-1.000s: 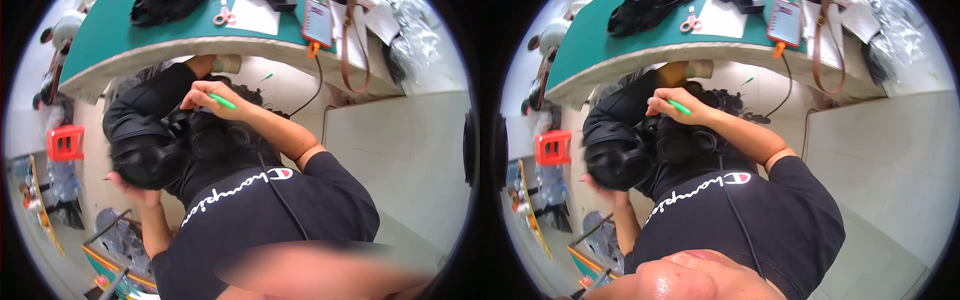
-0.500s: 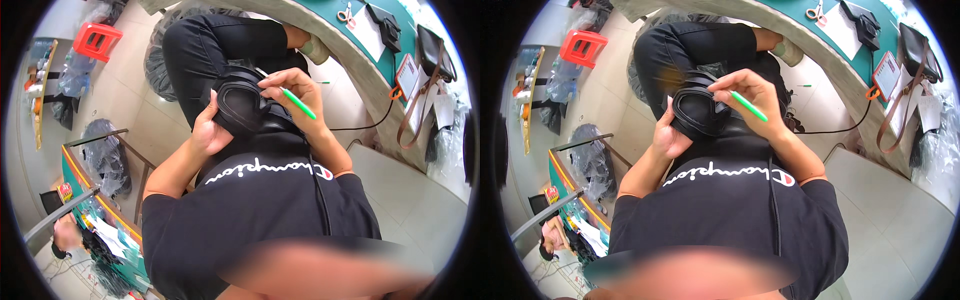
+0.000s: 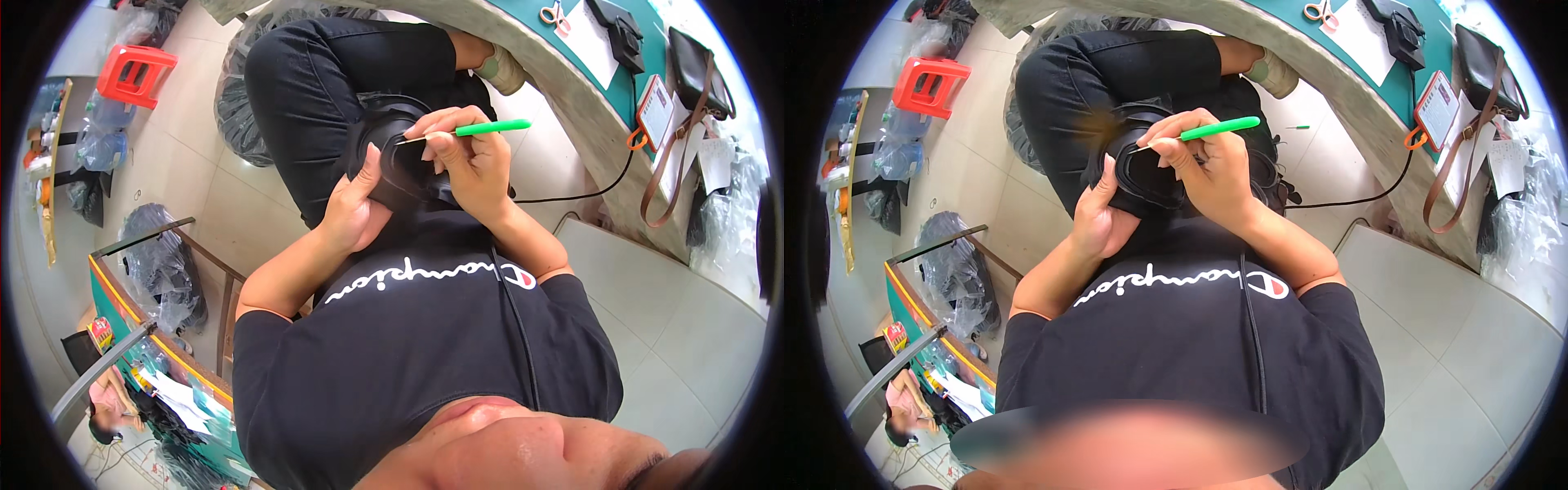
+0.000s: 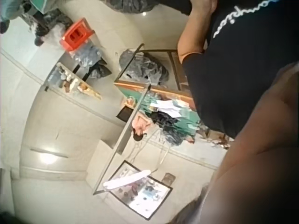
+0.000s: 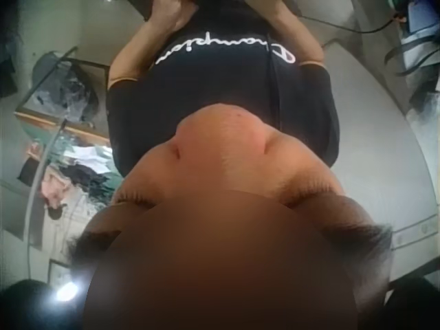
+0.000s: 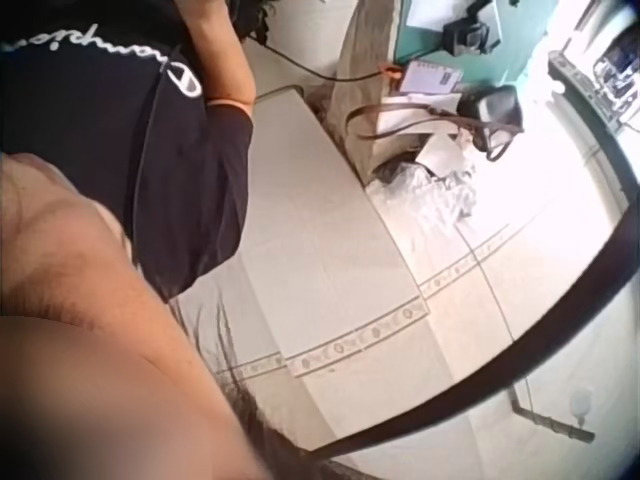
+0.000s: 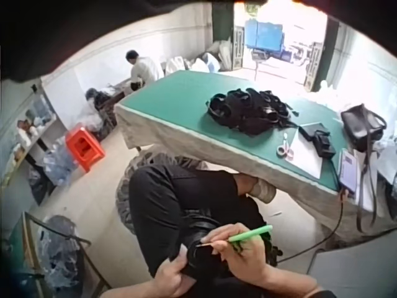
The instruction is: Cleaning and inspecting a pair of black goggles using a small pick tool.
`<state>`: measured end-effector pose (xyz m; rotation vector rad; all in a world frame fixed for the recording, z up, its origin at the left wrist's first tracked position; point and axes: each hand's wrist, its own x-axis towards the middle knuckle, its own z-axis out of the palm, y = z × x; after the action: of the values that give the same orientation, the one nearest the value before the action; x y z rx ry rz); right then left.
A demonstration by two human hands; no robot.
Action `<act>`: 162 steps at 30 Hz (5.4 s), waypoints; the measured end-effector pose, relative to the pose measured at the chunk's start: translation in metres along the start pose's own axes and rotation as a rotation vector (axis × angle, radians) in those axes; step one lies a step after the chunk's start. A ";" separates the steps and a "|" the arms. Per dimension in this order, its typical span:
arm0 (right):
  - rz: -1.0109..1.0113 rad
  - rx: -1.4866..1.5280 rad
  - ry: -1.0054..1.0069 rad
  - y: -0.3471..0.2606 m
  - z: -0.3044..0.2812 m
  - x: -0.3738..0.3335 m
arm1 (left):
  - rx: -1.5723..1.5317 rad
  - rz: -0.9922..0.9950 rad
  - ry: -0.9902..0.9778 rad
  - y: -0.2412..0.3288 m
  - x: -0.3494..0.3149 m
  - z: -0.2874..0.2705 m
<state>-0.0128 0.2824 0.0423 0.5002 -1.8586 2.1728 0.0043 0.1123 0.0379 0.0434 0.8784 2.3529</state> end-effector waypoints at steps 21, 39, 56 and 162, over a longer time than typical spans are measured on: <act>-0.838 -0.810 0.242 0.027 -0.049 0.029 | -0.144 0.023 0.130 -0.012 -0.004 0.003; 0.278 -0.996 0.392 -0.055 -0.153 -0.017 | -0.336 0.155 0.001 0.018 -0.006 -0.053; 0.274 0.452 -0.170 0.006 -0.010 0.004 | 0.534 0.099 0.090 0.016 -0.007 -0.007; 0.417 -0.965 0.315 -0.063 -0.195 -0.042 | 0.305 0.463 0.216 0.045 -0.038 -0.059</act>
<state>0.0302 0.4866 0.0568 -0.4246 -2.6155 1.1399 -0.0032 0.0295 0.0259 0.1319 1.4606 2.6535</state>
